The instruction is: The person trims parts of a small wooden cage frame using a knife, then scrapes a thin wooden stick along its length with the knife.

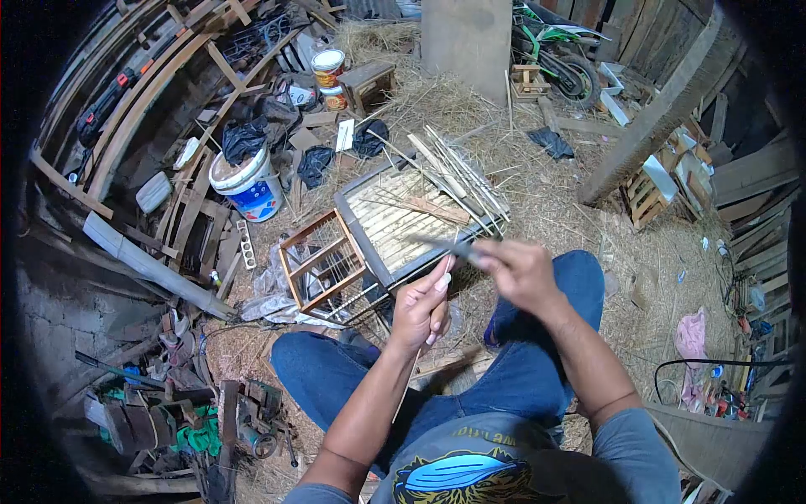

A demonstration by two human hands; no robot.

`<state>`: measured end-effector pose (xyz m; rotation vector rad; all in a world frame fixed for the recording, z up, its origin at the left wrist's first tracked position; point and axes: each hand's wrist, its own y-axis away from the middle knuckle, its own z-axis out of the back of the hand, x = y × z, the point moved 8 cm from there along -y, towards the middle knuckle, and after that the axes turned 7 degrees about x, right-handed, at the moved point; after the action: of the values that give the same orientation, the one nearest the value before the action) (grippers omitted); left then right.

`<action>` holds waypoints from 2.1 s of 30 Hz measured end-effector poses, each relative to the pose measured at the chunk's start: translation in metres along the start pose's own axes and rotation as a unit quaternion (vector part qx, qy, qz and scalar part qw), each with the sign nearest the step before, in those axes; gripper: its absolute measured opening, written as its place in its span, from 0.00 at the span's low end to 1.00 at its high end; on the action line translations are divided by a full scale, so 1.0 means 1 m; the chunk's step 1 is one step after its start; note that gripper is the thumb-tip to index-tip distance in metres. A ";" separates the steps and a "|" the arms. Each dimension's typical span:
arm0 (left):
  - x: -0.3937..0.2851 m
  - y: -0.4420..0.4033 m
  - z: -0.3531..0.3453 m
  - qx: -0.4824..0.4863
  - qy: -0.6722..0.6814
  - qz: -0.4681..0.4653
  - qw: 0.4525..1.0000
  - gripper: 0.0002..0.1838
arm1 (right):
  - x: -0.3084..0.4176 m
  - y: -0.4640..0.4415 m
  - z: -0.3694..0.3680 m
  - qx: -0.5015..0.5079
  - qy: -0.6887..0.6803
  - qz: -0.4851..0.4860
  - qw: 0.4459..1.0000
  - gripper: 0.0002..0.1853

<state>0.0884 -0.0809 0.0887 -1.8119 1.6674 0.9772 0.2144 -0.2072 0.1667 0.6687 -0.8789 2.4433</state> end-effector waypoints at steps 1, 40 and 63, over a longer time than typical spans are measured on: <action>0.005 -0.001 0.002 0.018 0.003 0.005 1.000 0.23 | 0.019 0.002 -0.003 0.034 -0.003 0.023 0.999 0.12; 0.004 0.000 0.023 0.001 0.024 0.018 1.000 0.23 | -0.005 -0.017 -0.017 0.031 0.004 -0.010 0.999 0.10; 0.000 0.008 0.026 -0.049 -0.109 -0.017 0.993 0.21 | -0.004 -0.044 -0.051 0.016 -0.143 -0.087 0.986 0.18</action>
<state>0.0762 -0.0623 0.0731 -1.7186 1.4741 1.2131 0.2281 -0.1431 0.1500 1.0807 -0.8469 2.2435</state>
